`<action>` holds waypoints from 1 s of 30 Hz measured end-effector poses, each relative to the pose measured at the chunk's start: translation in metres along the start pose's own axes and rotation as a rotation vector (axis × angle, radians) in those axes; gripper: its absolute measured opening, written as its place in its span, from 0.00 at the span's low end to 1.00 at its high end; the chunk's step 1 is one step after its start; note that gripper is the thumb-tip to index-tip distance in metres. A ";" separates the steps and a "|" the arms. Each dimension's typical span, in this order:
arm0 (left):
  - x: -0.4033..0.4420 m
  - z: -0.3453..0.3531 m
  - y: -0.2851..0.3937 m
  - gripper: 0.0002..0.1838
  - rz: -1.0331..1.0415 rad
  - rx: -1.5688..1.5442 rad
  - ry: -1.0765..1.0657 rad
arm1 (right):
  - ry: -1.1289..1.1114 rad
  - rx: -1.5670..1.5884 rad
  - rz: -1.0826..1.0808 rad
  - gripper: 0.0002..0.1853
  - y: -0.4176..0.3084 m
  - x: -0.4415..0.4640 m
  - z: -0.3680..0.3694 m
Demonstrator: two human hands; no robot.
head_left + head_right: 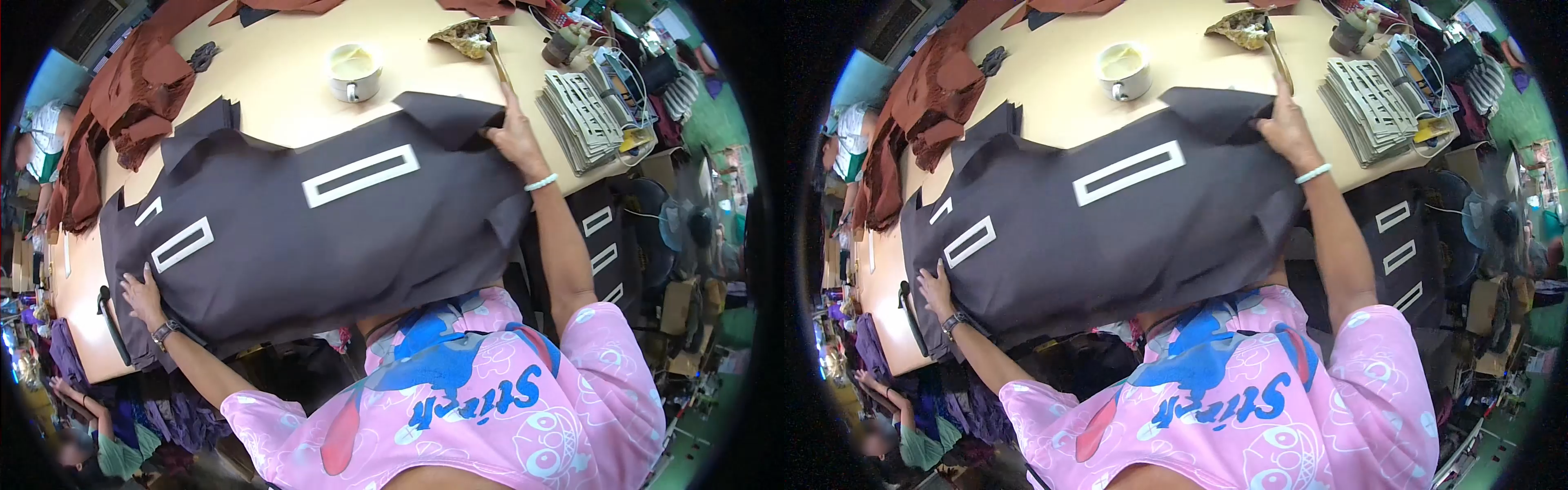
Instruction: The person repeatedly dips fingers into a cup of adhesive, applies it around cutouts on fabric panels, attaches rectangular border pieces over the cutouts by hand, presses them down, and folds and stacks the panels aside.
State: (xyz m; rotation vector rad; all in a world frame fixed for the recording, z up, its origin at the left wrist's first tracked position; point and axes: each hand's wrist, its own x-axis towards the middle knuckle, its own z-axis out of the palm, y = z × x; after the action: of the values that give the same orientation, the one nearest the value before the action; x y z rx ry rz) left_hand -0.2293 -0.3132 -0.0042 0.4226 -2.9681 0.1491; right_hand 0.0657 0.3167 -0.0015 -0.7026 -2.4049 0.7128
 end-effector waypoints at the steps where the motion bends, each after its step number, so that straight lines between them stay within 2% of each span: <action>1: -0.002 -0.005 0.006 0.41 -0.012 0.113 0.034 | -0.076 0.025 0.138 0.47 -0.006 0.004 -0.017; 2: -0.010 -0.016 0.016 0.40 0.009 0.180 0.082 | -0.151 0.051 0.278 0.47 -0.013 0.007 -0.034; 3: -0.021 -0.027 0.026 0.40 0.032 0.248 0.131 | -0.093 0.002 0.178 0.48 0.004 0.006 -0.035; 4: -0.037 -0.040 0.040 0.39 0.054 0.314 0.179 | -0.077 -0.086 0.175 0.49 0.005 0.005 -0.036; 7: -0.098 -0.072 0.087 0.36 0.342 0.074 0.446 | 0.008 -0.218 0.092 0.48 0.001 -0.004 -0.034; 8: -0.135 -0.092 0.115 0.34 0.459 -0.046 0.450 | 0.058 -0.233 0.087 0.47 0.002 -0.008 -0.031; 9: -0.159 -0.093 0.135 0.33 0.694 -0.379 0.446 | 0.109 -0.249 0.082 0.46 0.003 -0.011 -0.028; 10: -0.200 -0.107 0.164 0.32 0.764 -0.551 0.358 | 0.158 -0.264 0.074 0.44 0.002 -0.014 -0.027; 11: -0.224 -0.106 0.182 0.34 0.879 -0.576 0.289 | 0.200 -0.227 0.060 0.40 -0.001 -0.019 -0.027; 13: -0.266 -0.099 0.210 0.38 0.972 -0.511 0.149 | 0.247 -0.079 -0.060 0.39 0.003 -0.030 -0.030; 15: -0.291 -0.090 0.224 0.38 1.012 -0.529 0.051 | 0.240 0.044 -0.131 0.38 0.006 -0.044 -0.040; 20: -0.322 -0.079 0.229 0.37 1.011 -0.529 -0.069 | 0.159 -0.003 -0.060 0.41 0.025 -0.067 -0.072; 23: -0.336 -0.078 0.231 0.36 1.024 -0.504 -0.096 | 0.223 -0.032 -0.152 0.40 0.043 -0.056 -0.074; 30: -0.342 -0.083 0.257 0.37 1.042 -0.524 -0.143 | 0.262 -0.093 -0.210 0.38 0.048 0.003 -0.074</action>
State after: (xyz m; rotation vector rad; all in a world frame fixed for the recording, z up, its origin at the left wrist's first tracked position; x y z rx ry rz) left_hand 0.0331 0.0342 0.0057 -1.1984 -2.8460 -0.5574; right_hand 0.1240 0.3781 0.0243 -0.5329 -2.2379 0.3985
